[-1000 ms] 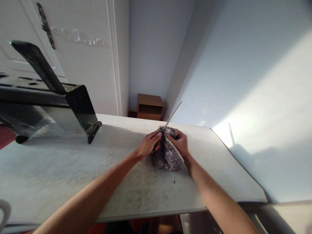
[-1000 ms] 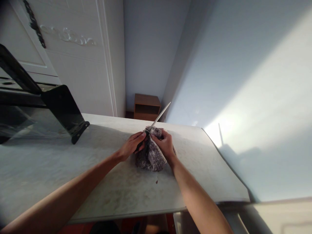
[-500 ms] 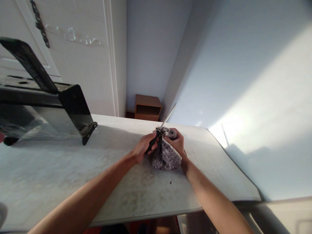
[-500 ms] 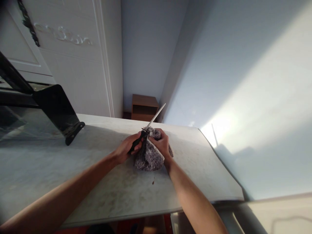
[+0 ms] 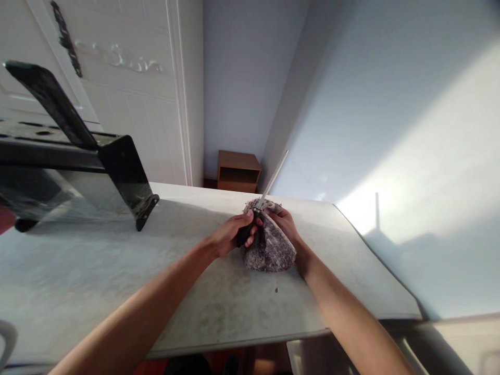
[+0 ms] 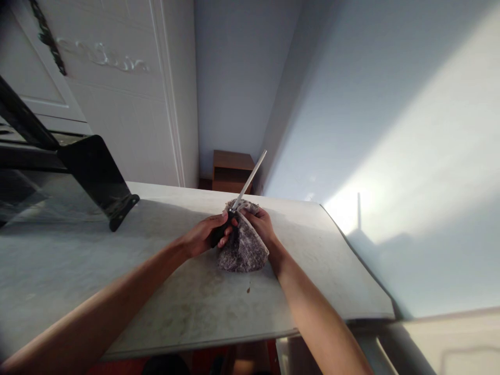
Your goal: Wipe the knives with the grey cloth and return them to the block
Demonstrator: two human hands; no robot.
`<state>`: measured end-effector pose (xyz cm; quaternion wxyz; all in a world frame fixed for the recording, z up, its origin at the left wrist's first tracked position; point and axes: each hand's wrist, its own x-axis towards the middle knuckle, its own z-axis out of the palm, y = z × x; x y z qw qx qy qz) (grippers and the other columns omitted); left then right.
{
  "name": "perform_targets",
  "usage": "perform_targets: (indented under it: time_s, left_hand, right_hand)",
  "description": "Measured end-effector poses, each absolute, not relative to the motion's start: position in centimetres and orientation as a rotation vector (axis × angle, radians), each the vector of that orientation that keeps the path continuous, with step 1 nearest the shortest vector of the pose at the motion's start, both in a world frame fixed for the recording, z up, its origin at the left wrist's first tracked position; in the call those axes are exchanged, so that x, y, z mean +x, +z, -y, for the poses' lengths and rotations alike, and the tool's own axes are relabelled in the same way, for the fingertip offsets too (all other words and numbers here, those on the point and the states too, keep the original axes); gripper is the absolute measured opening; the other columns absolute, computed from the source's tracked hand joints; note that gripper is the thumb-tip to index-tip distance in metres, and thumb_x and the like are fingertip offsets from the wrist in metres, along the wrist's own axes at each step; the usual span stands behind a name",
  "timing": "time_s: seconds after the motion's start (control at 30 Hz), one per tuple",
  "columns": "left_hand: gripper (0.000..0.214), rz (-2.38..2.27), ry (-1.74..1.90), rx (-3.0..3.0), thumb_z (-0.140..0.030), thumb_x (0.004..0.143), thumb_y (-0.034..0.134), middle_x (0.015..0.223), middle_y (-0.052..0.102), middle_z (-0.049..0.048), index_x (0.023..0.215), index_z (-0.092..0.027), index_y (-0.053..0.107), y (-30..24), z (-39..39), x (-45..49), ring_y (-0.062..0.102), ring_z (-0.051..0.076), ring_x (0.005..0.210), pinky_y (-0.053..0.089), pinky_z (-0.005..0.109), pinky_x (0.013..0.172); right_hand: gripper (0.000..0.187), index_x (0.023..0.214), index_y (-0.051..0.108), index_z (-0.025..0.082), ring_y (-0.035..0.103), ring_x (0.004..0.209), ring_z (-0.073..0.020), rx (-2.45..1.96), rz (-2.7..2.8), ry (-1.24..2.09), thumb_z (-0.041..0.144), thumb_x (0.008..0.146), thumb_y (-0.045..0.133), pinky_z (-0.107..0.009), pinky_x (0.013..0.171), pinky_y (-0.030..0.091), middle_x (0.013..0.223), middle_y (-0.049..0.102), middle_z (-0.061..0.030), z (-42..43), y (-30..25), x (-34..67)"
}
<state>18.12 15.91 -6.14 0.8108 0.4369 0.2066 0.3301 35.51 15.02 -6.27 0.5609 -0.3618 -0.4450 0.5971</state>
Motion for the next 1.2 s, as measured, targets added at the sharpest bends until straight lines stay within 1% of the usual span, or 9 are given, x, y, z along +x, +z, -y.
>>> perform_targets:
  time_s: [0.07, 0.17, 0.3, 0.4, 0.53, 0.7, 0.83, 1.0, 1.2]
  left_hand:
    - [0.036, -0.414, 0.675, 0.842, -0.046, 0.089, 0.055, 0.063, 0.049, -0.0014, 0.088, -0.010, 0.059, -6.2, -16.1, 18.0, 0.045, 0.006, 0.043, 0.035, 0.017, 0.039]
    - [0.037, -0.336, 0.622, 0.671, -0.043, 0.096, 0.042, 0.055, 0.039, -0.0050, 0.088, -0.011, 0.059, -6.0, -16.3, 17.7, 0.032, 0.003, 0.035, 0.024, 0.014, 0.033]
    - [0.044, -0.224, 0.541, 0.503, -0.044, 0.099, 0.030, 0.048, 0.022, -0.0089, 0.077, -0.014, 0.054, -5.8, -16.4, 17.2, 0.015, 0.004, 0.030, 0.014, 0.016, 0.029]
    - [0.045, -0.180, 0.526, 0.442, -0.043, 0.099, 0.026, 0.046, 0.019, -0.0090, 0.071, -0.016, 0.048, -5.8, -16.3, 17.1, 0.010, 0.005, 0.029, 0.011, 0.016, 0.028]
    - [0.047, -0.146, 0.516, 0.430, -0.044, 0.100, 0.021, 0.041, 0.021, -0.0081, 0.067, -0.018, 0.042, -5.8, -16.1, 17.2, 0.008, 0.005, 0.028, 0.009, 0.015, 0.027]
    - [0.046, -0.147, 0.440, 0.478, -0.048, 0.098, 0.025, 0.041, 0.037, -0.0042, 0.065, -0.018, 0.036, -6.0, -16.1, 17.1, 0.008, 0.002, 0.026, 0.007, 0.012, 0.025]
    - [0.046, -0.195, 0.323, 0.547, -0.051, 0.096, 0.027, 0.042, 0.045, -0.0002, 0.065, -0.019, 0.036, -6.2, -16.5, 16.9, 0.012, 0.003, 0.025, 0.010, 0.012, 0.025]
    - [0.048, -0.243, 0.291, 0.625, -0.057, 0.094, 0.028, 0.040, 0.043, -0.0008, 0.065, -0.020, 0.037, -6.3, -16.7, 17.1, 0.018, 0.005, 0.025, 0.016, 0.014, 0.024]
    - [0.049, -0.319, 0.335, 0.643, -0.061, 0.092, 0.032, 0.038, 0.034, -0.0056, 0.065, -0.020, 0.036, -6.3, -16.4, 17.9, 0.017, 0.006, 0.025, 0.017, 0.015, 0.023]
  right_hand:
    - [0.025, 0.081, 0.070, 0.017, 0.064, 0.061, -0.0163, -0.818, 1.061, 1.423, 0.038, 0.070, 0.079, -0.031, 0.062, 0.052, 0.071, 0.069, -0.0022, -14.9, -6.3, 35.5]
    - [0.025, 0.079, 0.072, 0.018, 0.063, 0.063, -0.0146, -0.880, 1.027, 1.297, 0.033, 0.063, 0.084, -0.028, 0.065, 0.051, 0.073, 0.071, -0.0006, -15.0, -6.5, 35.5]
    - [0.025, 0.077, 0.073, 0.019, 0.062, 0.064, -0.0145, -0.977, 1.045, 1.158, 0.035, 0.062, 0.084, -0.030, 0.068, 0.050, 0.074, 0.071, 0.0001, -15.3, -6.7, 35.3]
    - [0.024, 0.076, 0.074, 0.020, 0.061, 0.068, -0.0154, -1.055, 1.118, 0.987, 0.037, 0.062, 0.083, -0.031, 0.071, 0.049, 0.076, 0.071, 0.0002, -15.3, -6.7, 35.1]
    - [0.023, 0.078, 0.075, 0.020, 0.062, 0.076, -0.0180, -1.112, 1.256, 0.848, 0.038, 0.064, 0.081, -0.032, 0.074, 0.048, 0.081, 0.072, -0.0011, -15.2, -6.5, 34.9]
    - [0.021, 0.080, 0.075, 0.020, 0.064, 0.079, -0.0199, -1.101, 1.366, 0.838, 0.037, 0.068, 0.078, -0.032, 0.075, 0.049, 0.084, 0.072, -0.0018, -14.9, -6.7, 34.8]
    - [0.022, 0.088, 0.075, 0.021, 0.065, 0.084, -0.0221, -1.107, 1.460, 0.693, 0.035, 0.072, 0.075, -0.034, 0.079, 0.049, 0.088, 0.073, -0.0022, -14.7, -7.3, 35.2]
    - [0.025, 0.091, 0.072, 0.020, 0.064, 0.085, -0.0231, -1.177, 1.508, 0.549, 0.035, 0.070, 0.073, -0.035, 0.079, 0.049, 0.088, 0.072, -0.0032, -14.6, -7.7, 35.4]
    - [0.025, 0.089, 0.071, 0.020, 0.064, 0.082, -0.0220, -1.227, 1.424, 0.517, 0.032, 0.067, 0.071, -0.035, 0.079, 0.049, 0.085, 0.072, -0.0020, -14.5, -7.4, 34.6]
